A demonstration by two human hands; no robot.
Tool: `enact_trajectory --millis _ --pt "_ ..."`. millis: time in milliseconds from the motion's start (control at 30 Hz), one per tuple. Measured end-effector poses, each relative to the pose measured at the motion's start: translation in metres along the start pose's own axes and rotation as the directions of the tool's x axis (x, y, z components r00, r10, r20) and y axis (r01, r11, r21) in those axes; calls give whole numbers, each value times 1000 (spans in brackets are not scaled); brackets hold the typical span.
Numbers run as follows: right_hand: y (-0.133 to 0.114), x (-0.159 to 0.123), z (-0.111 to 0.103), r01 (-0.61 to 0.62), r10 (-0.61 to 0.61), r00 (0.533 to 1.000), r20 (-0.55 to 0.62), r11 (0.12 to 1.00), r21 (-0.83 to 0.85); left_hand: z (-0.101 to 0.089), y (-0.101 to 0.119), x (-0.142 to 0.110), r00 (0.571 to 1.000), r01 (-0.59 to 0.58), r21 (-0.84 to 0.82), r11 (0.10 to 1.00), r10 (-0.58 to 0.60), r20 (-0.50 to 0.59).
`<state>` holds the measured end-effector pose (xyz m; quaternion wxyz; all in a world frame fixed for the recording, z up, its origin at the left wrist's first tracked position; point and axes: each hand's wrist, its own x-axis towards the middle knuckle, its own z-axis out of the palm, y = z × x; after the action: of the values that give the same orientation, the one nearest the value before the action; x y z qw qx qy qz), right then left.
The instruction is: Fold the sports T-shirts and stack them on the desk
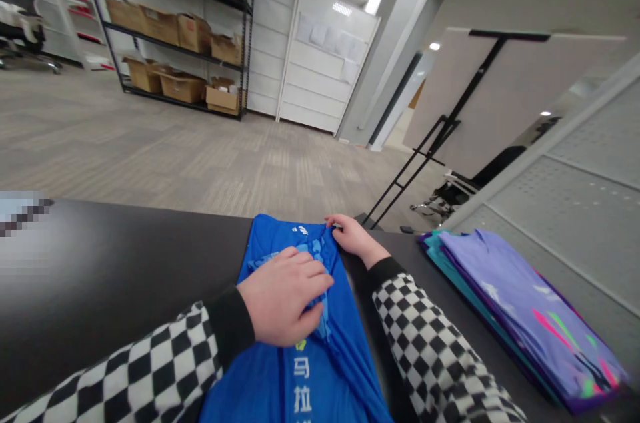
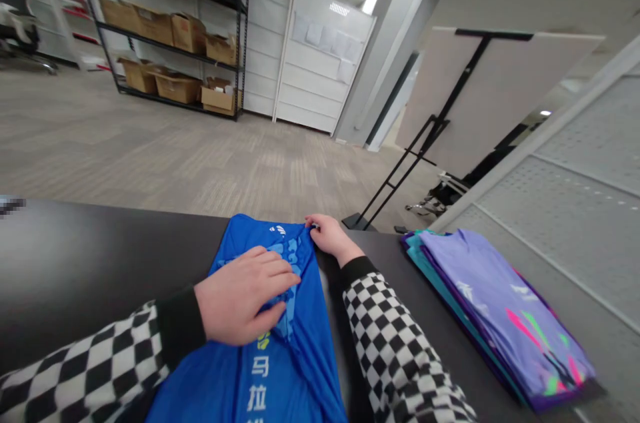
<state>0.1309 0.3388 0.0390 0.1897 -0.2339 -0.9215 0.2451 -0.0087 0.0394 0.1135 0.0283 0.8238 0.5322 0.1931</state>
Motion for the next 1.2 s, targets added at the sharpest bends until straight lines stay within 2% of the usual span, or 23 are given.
enact_trajectory --millis 67,167,267,333,467,600,767,900,1033,1100,1133,1200 --pt "6 0 -4 19 -19 1000 1 999 29 11 29 14 1000 -30 6 1000 30 9" --pt "13 -2 -8 34 -36 999 29 998 53 46 64 23 995 -98 56 994 96 35" --pt "17 -2 -9 42 -44 998 43 998 44 86 75 15 992 -126 95 987 125 14" --pt "18 2 -9 45 -45 998 35 999 17 103 73 7 992 -124 81 989 123 21" --pt "14 20 -8 82 -80 996 29 994 -76 109 66 2 985 -170 86 982 167 36" --pt "8 49 -9 125 -116 992 54 969 -212 110 64 9 954 -280 170 945 293 -56" --pt "9 64 -5 126 -112 989 93 979 -162 121 65 10 937 -269 216 938 307 -165" --pt "19 54 -7 56 -52 997 59 996 -68 110 70 11 971 -201 131 971 215 -101" --pt "29 47 -8 98 -98 993 64 995 7 70 60 19 998 18 81 997 -13 -61" --pt "31 48 -5 126 -126 990 69 992 7 43 41 22 984 177 134 975 -170 -60" --pt "31 49 -4 130 -130 989 71 991 -3 32 28 23 963 269 179 946 -262 -65" --pt "31 52 -1 116 -111 990 82 992 -53 14 -1 22 892 449 285 847 -443 -91"
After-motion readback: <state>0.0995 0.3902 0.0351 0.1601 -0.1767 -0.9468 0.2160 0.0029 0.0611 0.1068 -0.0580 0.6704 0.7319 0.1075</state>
